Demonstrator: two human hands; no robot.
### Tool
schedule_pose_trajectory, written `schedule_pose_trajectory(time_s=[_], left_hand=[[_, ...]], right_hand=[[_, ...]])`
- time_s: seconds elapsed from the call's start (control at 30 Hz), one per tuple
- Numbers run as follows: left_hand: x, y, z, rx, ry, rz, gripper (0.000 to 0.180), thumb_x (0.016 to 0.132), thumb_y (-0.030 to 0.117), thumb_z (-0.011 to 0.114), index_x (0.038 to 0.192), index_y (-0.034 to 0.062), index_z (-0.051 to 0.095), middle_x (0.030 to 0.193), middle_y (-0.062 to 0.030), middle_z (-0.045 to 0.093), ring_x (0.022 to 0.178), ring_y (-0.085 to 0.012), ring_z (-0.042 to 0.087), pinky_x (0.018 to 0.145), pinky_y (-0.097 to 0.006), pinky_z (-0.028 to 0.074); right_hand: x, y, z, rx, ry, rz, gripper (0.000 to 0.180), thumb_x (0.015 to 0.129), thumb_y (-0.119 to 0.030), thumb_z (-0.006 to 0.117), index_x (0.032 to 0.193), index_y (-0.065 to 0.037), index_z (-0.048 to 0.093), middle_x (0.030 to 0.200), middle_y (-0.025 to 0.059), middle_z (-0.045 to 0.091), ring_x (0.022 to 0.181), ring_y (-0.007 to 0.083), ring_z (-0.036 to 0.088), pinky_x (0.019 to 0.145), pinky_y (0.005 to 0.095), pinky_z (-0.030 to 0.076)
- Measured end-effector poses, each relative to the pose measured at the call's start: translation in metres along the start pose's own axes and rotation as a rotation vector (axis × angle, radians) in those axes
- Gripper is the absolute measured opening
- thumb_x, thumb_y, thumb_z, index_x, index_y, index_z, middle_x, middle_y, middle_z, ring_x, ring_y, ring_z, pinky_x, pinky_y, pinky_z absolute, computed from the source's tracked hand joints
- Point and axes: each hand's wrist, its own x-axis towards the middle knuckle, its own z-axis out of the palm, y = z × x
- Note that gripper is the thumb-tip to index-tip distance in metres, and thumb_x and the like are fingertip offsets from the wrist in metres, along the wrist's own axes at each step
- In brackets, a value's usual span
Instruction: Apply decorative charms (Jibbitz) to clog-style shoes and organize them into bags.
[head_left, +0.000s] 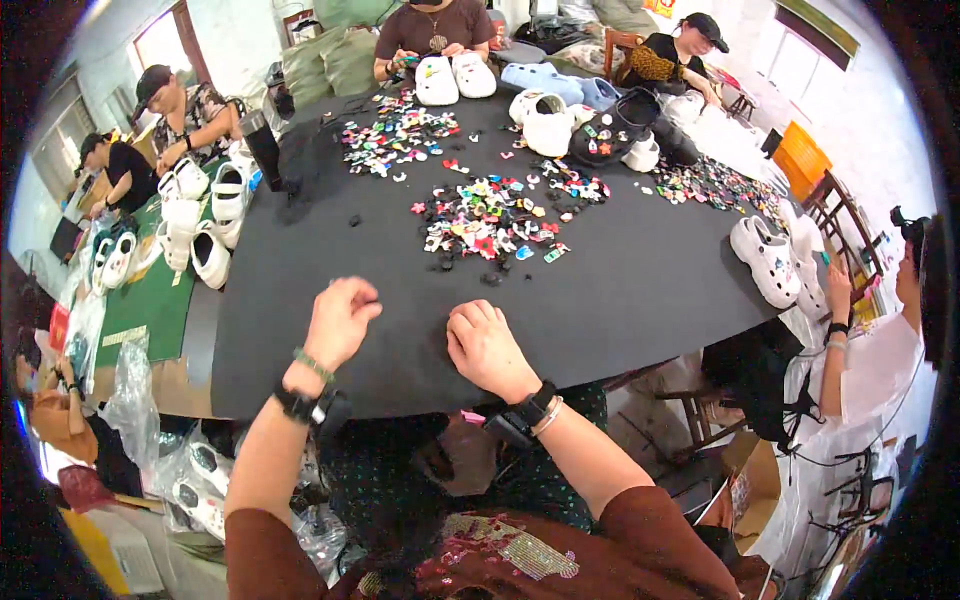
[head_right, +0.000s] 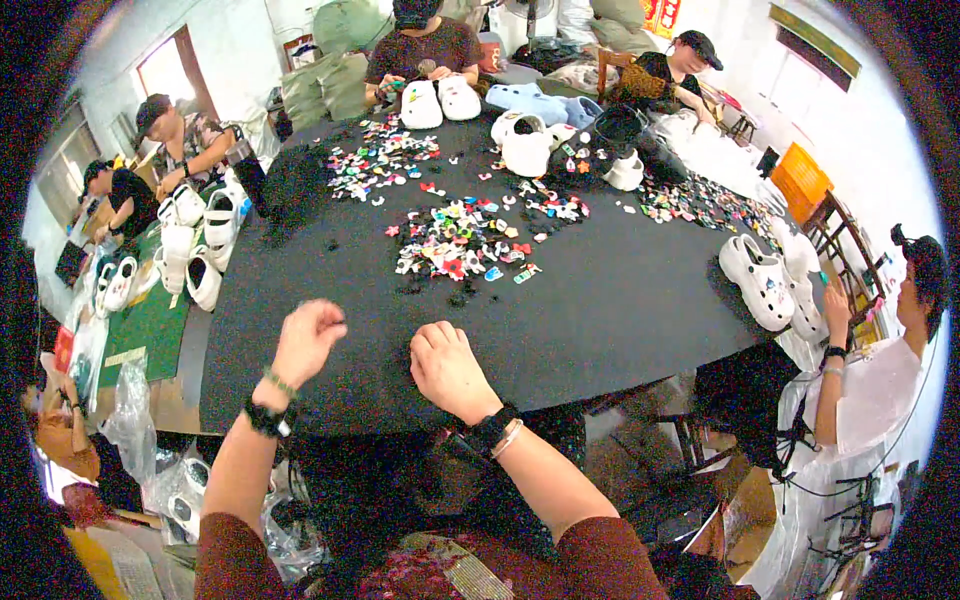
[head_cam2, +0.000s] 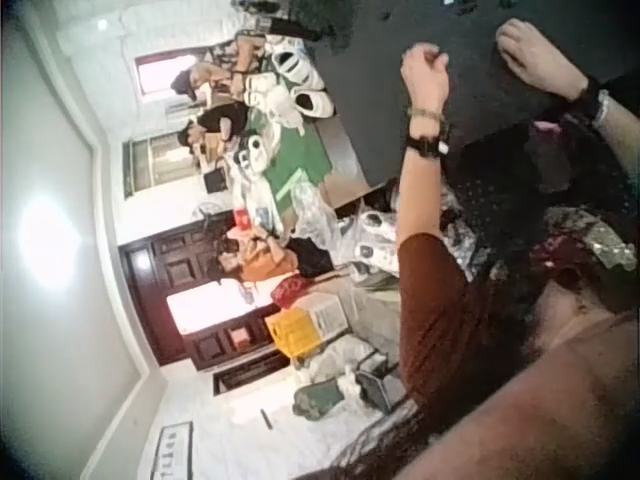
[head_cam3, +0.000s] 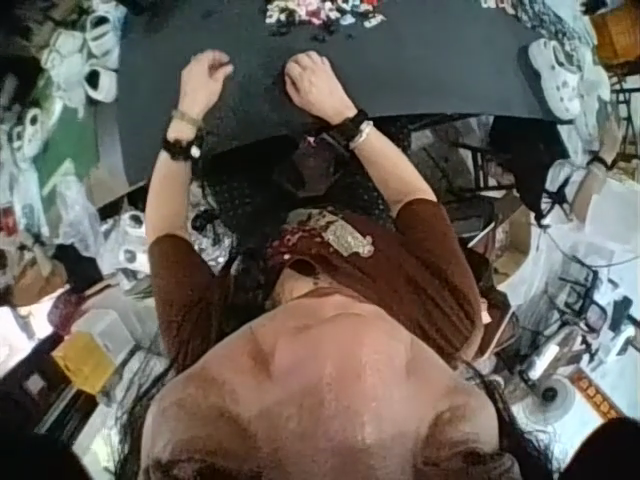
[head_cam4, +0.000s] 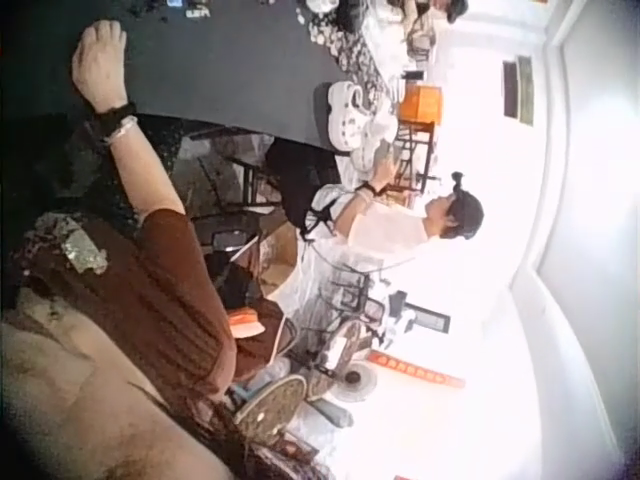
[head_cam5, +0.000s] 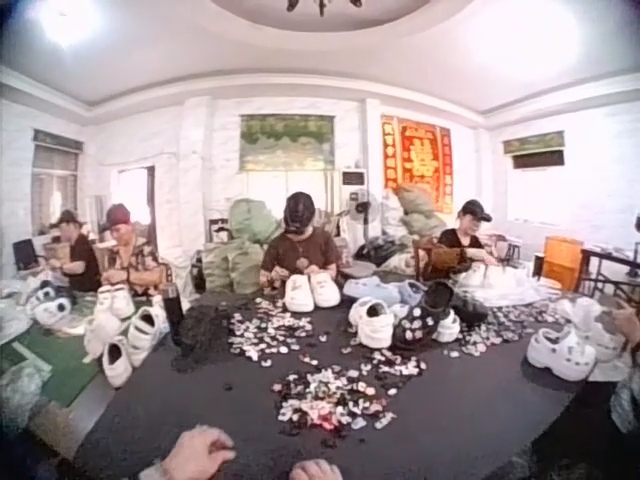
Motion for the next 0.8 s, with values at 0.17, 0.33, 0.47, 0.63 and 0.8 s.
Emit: schedule_pose_trajectory(time_s=[0.17,0.33,0.47,0.63,0.8], left_hand=[[0.038,0.037,0.024,-0.435,0.014,-0.114,0.052,0.080,0.000,0.073,0.129,0.0057,0.057,0.117,-0.0125,0.061,0.097,-0.0234,0.068,0.085,-0.033,0.056],[-0.003,0.063,0.023,0.047,0.172,0.240,0.055,0.080,0.006,0.072,0.132,0.0059,0.055,0.135,-0.0185,0.053,0.121,-0.0345,0.056,0.102,-0.040,0.047],[-0.044,0.052,0.004,0.074,0.125,0.092,0.044,0.081,0.008,0.071,0.123,0.0041,0.060,0.133,-0.0205,0.055,0.124,-0.0378,0.052,0.106,-0.042,0.042],[-0.107,0.010,-0.039,0.190,0.320,-0.064,0.039,0.084,0.005,0.068,0.122,0.0036,0.061,0.133,-0.0195,0.056,0.123,-0.0353,0.053,0.105,-0.042,0.042],[-0.179,-0.036,-0.079,0.396,0.602,-0.242,0.033,0.088,0.008,0.066,0.120,0.0047,0.064,0.130,-0.0180,0.058,0.119,-0.0351,0.055,0.102,-0.041,0.044]], right_hand=[[0.000,0.000,0.001,0.011,-0.008,0.001,0.010,0.081,-0.006,0.065,0.089,-0.003,0.058,0.101,0.0103,0.061,0.098,0.0296,0.056,0.085,0.0404,0.045],[-0.001,0.003,0.001,0.006,0.015,-0.002,0.010,0.082,-0.006,0.064,0.089,-0.003,0.058,0.101,0.0102,0.061,0.098,0.0295,0.056,0.085,0.0403,0.045],[-0.001,0.004,-0.005,0.003,0.010,0.019,0.009,0.082,-0.006,0.064,0.088,-0.003,0.058,0.101,0.0102,0.061,0.098,0.0295,0.056,0.085,0.0401,0.045],[0.003,0.001,0.003,0.023,0.029,-0.046,0.013,0.080,-0.008,0.063,0.090,-0.002,0.059,0.097,0.0137,0.061,0.095,0.0332,0.056,0.083,0.0436,0.046],[0.007,-0.003,0.009,-0.037,-0.070,-0.062,0.005,0.077,-0.006,0.062,0.077,-0.002,0.059,0.086,0.0150,0.062,0.085,0.0378,0.059,0.076,0.0479,0.048]])
